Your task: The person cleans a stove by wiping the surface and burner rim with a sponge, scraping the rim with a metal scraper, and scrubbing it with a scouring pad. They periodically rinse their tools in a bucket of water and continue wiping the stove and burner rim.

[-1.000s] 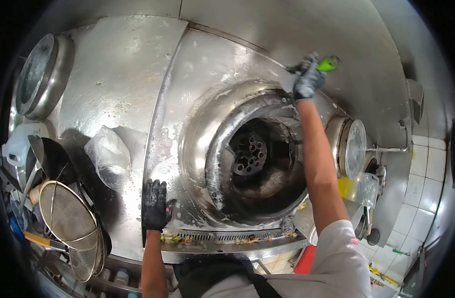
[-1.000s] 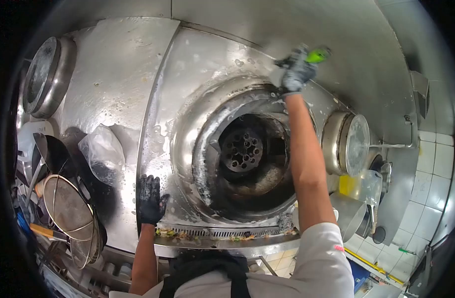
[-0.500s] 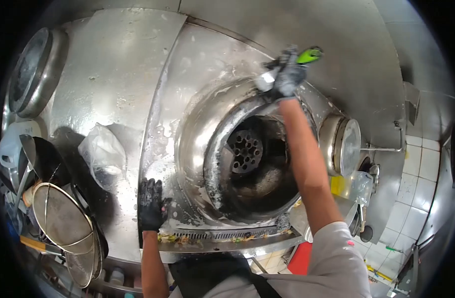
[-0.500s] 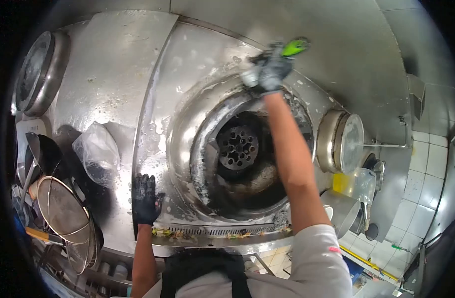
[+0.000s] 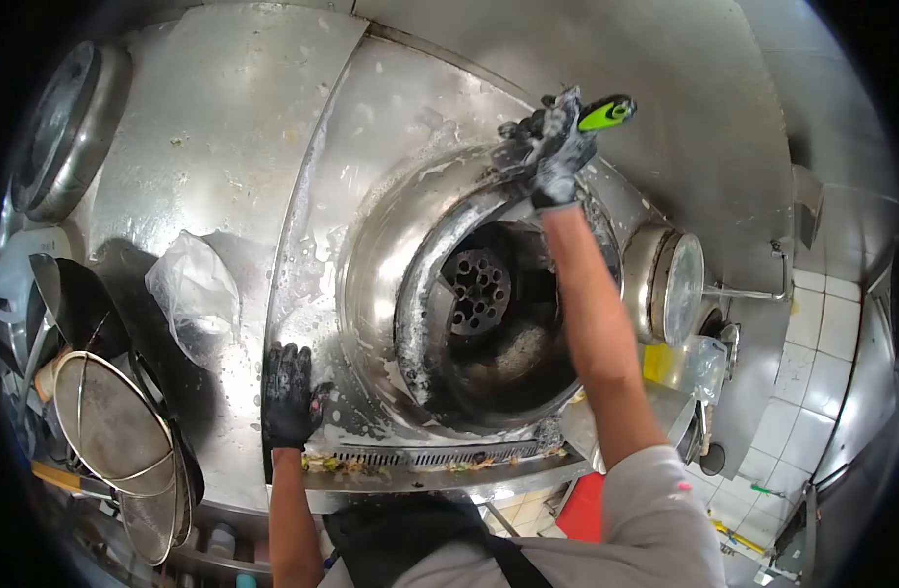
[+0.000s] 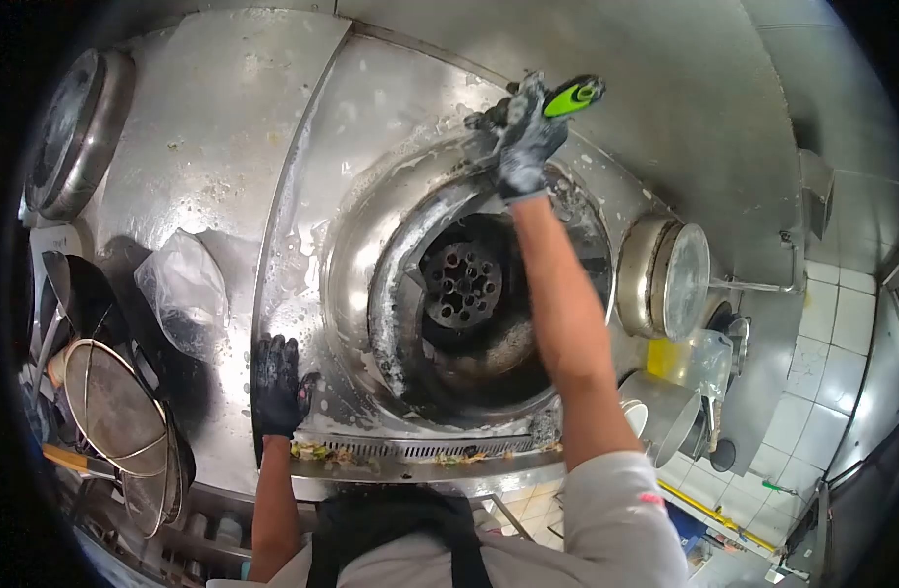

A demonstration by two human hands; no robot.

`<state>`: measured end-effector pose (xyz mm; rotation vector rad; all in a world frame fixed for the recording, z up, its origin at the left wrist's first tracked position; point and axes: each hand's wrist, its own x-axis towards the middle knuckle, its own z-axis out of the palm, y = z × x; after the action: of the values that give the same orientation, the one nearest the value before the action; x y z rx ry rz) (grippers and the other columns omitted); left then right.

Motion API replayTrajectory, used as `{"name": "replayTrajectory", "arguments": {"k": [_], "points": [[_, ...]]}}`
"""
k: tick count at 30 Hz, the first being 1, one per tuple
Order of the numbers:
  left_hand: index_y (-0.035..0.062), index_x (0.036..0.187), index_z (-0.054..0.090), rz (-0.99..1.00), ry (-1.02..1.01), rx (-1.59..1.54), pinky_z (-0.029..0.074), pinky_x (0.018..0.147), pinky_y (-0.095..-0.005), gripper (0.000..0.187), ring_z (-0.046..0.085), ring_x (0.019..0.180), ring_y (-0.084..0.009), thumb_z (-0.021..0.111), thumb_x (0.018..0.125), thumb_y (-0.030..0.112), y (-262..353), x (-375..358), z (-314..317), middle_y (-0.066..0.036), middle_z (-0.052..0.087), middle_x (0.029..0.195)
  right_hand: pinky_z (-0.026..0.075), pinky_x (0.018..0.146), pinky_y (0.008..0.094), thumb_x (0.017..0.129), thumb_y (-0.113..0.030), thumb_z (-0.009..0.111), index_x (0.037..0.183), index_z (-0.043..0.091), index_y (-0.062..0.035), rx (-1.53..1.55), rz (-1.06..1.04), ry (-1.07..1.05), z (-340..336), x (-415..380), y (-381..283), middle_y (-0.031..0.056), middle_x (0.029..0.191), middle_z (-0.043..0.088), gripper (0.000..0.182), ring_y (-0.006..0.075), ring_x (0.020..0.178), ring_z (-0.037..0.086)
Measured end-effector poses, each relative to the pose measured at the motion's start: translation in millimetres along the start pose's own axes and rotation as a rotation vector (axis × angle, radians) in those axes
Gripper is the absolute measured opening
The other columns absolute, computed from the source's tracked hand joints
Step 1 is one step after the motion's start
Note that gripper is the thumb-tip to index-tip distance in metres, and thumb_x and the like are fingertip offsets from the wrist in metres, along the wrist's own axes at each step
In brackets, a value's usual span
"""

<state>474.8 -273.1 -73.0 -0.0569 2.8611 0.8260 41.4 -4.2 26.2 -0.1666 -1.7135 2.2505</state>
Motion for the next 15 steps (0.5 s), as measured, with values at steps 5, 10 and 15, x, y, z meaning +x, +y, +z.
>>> {"name": "replayTrajectory", "arguments": {"k": [5,10,15], "points": [[0.0062,0.141,0.042,0.02,0.006,0.028,0.022,0.115,-0.0487,0.068,0.029,0.138,-0.0417,0.061,0.077,0.021,-6.5,-0.2,-0.3,-0.022,0.039,0.144,0.039,0.043,0.0313,0.093,-0.042,0.058,0.074,0.048,-0.018,0.147,0.145,0.088,-18.1,13.7,-15.8,-0.0063,0.05,0.035,0.033,0.0103,0.041,0.033],[0.0059,0.139,0.044,0.014,0.042,-0.021,0.023,0.115,-0.0471,0.068,0.033,0.136,-0.041,0.065,0.075,0.017,-7.4,0.4,8.3,-0.022,0.043,0.14,0.041,0.054,0.0303,0.097,-0.03,0.051,0.081,0.047,-0.0158,0.082,0.162,-0.187,0.7,-11.7,17.9,-0.0058,0.058,0.036,0.021,0.0115,0.05,0.038],[0.0064,0.137,0.047,0.005,0.018,-0.096,0.023,0.116,-0.0458,0.067,0.033,0.136,-0.038,0.067,0.073,0.014,-12.7,-0.2,0.7,-0.02,0.045,0.139,0.051,0.064,0.041,0.096,-0.037,0.052,0.088,0.05,-0.0119,0.078,0.26,0.145,-0.3,3.7,-5.0,0.0001,0.065,0.04,0.026,0.0185,0.057,0.042]]}}
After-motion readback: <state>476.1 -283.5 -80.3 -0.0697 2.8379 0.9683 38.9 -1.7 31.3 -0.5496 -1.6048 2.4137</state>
